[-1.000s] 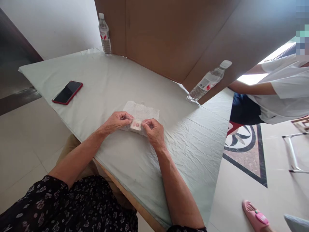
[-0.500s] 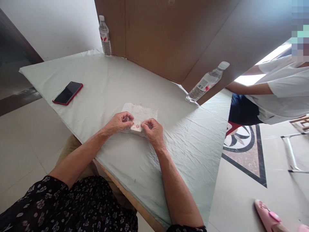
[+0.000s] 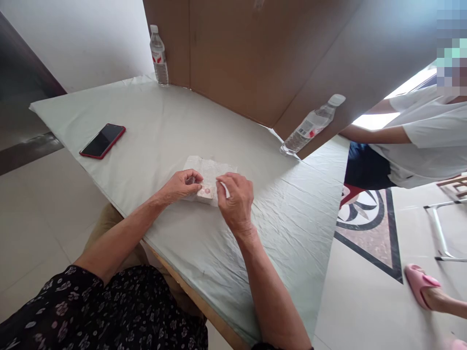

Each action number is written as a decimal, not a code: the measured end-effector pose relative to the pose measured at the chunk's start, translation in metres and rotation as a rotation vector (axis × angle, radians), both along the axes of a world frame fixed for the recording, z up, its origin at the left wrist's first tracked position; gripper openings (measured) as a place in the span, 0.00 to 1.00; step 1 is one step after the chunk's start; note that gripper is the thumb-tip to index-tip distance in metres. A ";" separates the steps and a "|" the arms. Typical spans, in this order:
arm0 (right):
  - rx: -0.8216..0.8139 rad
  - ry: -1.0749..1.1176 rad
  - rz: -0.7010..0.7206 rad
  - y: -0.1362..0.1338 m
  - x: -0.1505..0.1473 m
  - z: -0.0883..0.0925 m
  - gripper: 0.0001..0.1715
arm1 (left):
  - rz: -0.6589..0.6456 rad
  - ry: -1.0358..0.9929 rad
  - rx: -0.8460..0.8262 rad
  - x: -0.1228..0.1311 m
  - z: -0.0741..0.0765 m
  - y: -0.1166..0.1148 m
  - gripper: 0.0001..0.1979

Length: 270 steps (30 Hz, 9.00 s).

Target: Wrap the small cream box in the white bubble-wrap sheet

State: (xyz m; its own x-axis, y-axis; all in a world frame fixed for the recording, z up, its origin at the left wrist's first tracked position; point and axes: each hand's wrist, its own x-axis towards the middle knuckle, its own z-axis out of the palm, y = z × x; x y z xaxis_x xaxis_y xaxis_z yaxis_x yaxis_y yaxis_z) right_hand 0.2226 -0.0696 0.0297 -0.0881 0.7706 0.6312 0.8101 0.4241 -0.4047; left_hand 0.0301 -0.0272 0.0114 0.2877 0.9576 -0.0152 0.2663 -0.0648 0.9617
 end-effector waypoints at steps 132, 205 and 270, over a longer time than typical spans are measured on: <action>-0.496 0.293 0.126 0.046 0.003 -0.021 0.21 | 0.124 0.325 0.534 0.036 -0.015 -0.025 0.21; -0.801 0.724 0.238 -0.001 0.007 -0.026 0.22 | -0.373 -0.282 -0.209 -0.003 -0.007 -0.012 0.25; -0.120 0.115 0.252 -0.014 0.002 -0.026 0.08 | -0.202 -0.027 -0.071 -0.007 -0.013 -0.006 0.26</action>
